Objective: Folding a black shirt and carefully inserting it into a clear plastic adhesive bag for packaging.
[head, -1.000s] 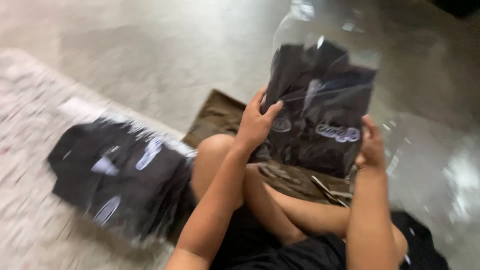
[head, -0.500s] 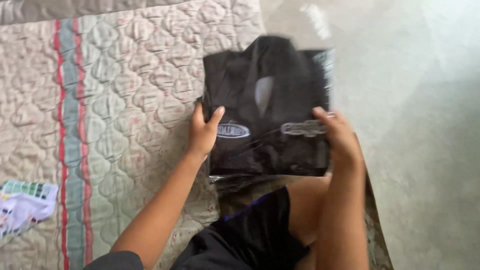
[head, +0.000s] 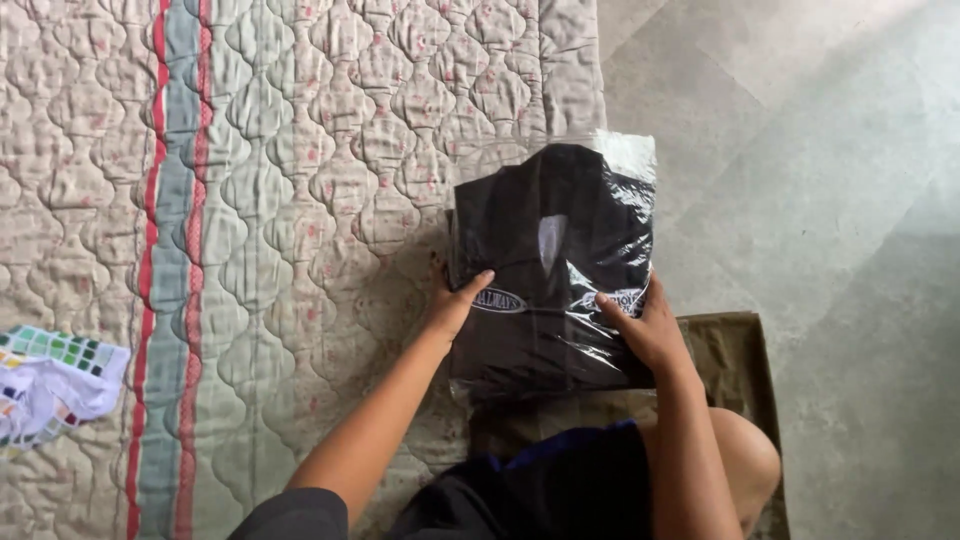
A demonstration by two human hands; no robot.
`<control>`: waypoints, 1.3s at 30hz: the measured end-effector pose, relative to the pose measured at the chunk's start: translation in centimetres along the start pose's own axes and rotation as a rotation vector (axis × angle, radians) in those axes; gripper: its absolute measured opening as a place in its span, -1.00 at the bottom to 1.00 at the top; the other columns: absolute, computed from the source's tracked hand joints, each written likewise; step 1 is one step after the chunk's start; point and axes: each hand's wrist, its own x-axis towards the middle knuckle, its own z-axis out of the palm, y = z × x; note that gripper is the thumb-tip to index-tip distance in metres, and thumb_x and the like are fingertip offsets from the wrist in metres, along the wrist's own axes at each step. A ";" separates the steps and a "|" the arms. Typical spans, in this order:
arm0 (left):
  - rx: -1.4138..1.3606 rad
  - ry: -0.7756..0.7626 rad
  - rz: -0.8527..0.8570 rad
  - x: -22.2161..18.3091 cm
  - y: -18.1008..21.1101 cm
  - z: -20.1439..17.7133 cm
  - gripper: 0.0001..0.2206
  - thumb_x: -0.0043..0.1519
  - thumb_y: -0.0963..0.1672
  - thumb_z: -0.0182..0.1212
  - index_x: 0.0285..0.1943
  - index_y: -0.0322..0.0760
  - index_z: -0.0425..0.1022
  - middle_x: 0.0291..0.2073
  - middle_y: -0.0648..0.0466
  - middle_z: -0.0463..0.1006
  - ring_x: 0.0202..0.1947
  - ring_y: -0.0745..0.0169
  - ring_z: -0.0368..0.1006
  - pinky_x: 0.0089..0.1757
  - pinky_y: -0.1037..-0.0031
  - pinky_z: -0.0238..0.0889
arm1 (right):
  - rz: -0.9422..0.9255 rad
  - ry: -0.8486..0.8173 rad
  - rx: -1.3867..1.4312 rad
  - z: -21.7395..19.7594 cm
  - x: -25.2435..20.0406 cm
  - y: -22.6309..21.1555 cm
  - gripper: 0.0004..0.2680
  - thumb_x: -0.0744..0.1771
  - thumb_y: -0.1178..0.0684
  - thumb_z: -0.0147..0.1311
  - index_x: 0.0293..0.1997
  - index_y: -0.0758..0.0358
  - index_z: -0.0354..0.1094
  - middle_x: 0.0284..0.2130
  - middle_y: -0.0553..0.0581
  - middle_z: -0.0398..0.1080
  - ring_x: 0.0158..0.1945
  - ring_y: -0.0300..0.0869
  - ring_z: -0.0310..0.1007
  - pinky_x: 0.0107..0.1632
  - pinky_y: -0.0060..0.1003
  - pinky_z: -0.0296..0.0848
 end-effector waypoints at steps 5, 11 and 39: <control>0.073 -0.130 -0.110 1.9 -0.8 -1.5 -0.01 -0.23 0.18 0.38 0.31 -0.33 0.02 0.23 -0.22 0.11 0.29 -0.03 -0.06 0.20 0.21 -0.13 | 0.212 -0.062 -0.098 1.0 0.6 -0.8 -0.22 0.04 -0.44 0.15 0.31 -0.05 -0.19 0.10 0.43 0.16 0.22 0.14 0.09 0.26 -0.04 0.02; 0.098 -0.199 -0.154 2.3 0.3 -1.4 0.04 -0.26 0.23 0.37 0.32 -0.36 0.03 0.22 -0.26 0.10 0.29 -0.06 -0.04 0.18 0.21 -0.10 | 0.260 -0.091 -0.117 1.7 1.9 -0.9 -0.24 0.05 -0.43 0.17 0.27 -0.02 -0.15 0.11 0.45 0.16 0.22 0.17 0.08 0.27 -0.02 0.00; 0.234 -0.153 -0.266 2.6 2.1 -1.6 0.22 -0.45 0.26 0.14 0.39 -0.30 -0.31 0.32 -0.14 -0.09 0.33 -0.01 -0.17 0.18 0.36 -0.12 | 0.236 -0.059 -0.038 3.1 5.7 1.2 -0.33 0.07 -0.20 0.10 0.25 0.17 -0.08 0.22 0.16 -0.02 0.30 -0.06 -0.07 0.31 -0.23 -0.11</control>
